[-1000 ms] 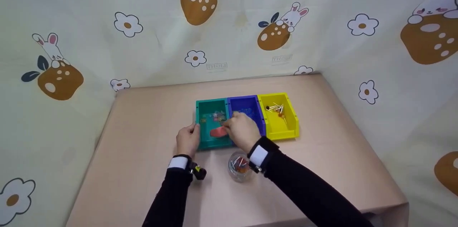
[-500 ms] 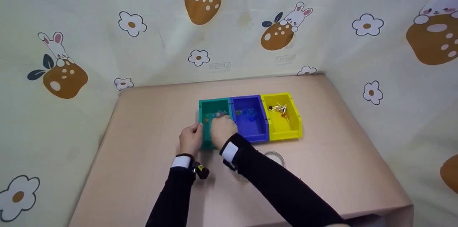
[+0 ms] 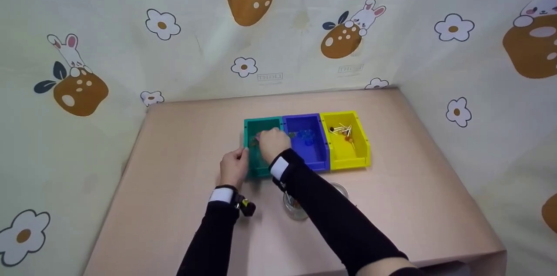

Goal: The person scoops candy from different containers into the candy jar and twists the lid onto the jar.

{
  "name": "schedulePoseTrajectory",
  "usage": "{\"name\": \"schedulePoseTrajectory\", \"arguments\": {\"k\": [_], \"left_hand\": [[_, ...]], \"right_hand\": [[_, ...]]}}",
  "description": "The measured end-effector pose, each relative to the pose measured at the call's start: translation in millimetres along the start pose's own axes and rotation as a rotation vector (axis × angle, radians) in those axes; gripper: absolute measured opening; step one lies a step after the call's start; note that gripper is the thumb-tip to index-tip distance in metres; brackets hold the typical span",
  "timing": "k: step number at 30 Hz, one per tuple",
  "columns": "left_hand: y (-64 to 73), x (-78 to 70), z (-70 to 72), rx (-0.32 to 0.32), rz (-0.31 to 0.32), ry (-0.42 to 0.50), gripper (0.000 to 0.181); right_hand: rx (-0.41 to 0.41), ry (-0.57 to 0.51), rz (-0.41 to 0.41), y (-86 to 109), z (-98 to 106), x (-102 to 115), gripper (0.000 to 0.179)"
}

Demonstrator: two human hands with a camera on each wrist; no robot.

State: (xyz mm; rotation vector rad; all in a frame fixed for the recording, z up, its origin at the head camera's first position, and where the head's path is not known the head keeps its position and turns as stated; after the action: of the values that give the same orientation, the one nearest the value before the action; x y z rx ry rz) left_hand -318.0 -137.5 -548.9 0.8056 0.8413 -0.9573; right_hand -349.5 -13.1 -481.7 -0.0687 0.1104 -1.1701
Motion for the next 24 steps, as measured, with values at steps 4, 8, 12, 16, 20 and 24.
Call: {"name": "schedulePoseTrajectory", "arguments": {"k": [4,8,12,16,20,24], "left_hand": [[-2.0,-0.9,-0.6,0.003,-0.019,0.004,0.034],[-3.4,-1.3,-0.9,0.016,-0.022,0.011,0.039],[-3.5,-0.2,-0.3,0.014,-0.016,0.000,0.032],[-2.6,0.4,-1.2,0.017,-0.019,-0.004,0.030],[-1.9,-0.6,-2.0,0.021,-0.039,0.001,0.037],[-1.5,0.6,-0.4,0.017,-0.035,0.003,0.036]], "right_hand": [[0.016,-0.048,0.013,-2.9,-2.2,-1.1,0.023],[0.013,-0.120,0.014,-3.1,-2.3,0.3,0.028],[0.028,-0.174,-0.011,-3.0,-8.6,1.6,0.024],[0.069,-0.188,-0.058,-3.8,-20.4,0.8,0.016],[0.088,-0.180,-0.092,-7.7,-27.9,0.0,0.017],[0.083,-0.198,-0.109,-11.3,-34.2,-0.4,0.017]]}}
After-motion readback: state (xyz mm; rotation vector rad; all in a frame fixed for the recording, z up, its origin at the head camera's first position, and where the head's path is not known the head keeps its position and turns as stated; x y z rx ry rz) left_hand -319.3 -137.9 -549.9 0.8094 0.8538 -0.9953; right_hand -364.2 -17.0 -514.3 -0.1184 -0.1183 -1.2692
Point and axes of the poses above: each hand's wrist, its own y-axis away from the middle knuckle, its own z-axis out of the back of the hand, x = y × z, the point moved 3 cm from there along -y, towards the middle knuckle, and after that the axes turned 12 degrees about z, right-handed, at the moved point
